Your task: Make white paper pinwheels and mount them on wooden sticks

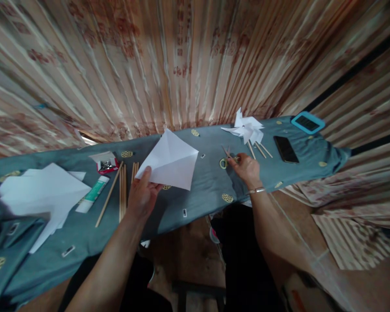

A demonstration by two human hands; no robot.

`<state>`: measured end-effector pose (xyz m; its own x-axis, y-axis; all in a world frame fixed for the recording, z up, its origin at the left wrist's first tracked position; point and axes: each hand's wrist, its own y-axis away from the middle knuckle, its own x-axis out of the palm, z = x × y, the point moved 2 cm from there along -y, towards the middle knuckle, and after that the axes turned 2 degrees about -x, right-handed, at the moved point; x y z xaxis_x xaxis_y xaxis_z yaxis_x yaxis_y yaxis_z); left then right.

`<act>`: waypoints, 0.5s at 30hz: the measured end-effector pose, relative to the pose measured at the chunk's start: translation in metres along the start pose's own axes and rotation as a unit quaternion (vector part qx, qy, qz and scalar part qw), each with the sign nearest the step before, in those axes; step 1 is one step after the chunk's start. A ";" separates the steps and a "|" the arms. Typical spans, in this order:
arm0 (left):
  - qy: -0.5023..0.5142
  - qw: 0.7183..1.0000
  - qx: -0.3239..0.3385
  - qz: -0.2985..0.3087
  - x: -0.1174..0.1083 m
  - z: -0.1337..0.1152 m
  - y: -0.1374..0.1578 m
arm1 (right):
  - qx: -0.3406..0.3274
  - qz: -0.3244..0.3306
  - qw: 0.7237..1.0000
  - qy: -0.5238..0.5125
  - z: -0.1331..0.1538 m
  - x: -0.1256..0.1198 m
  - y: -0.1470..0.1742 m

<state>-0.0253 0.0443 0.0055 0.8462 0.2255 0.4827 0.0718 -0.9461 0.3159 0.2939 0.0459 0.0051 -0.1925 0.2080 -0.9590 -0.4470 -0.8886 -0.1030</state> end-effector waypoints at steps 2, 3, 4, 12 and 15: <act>0.011 1.000 -0.002 0.006 0.000 0.001 -0.001 | -0.010 0.028 0.998 0.047 0.007 0.003 0.001; 0.020 1.000 -0.005 0.005 0.000 0.000 -0.001 | -0.018 0.039 0.997 0.068 0.009 0.004 0.001; 0.029 1.000 -0.008 0.005 0.000 -0.001 0.000 | -0.026 0.047 0.995 0.085 0.010 0.004 0.003; 0.059 0.998 0.014 -0.007 0.004 -0.013 0.005 | -0.080 0.052 0.995 0.020 0.010 0.006 0.021; 0.056 0.998 0.040 0.002 0.001 -0.017 0.003 | -0.044 0.066 0.959 -0.272 0.018 0.011 0.031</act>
<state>-0.0333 0.0461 0.0211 0.7831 0.2421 0.5728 0.1150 -0.9616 0.2492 0.2623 0.0283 -0.0042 -0.6803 0.2526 -0.6880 -0.3170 -0.9478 -0.0345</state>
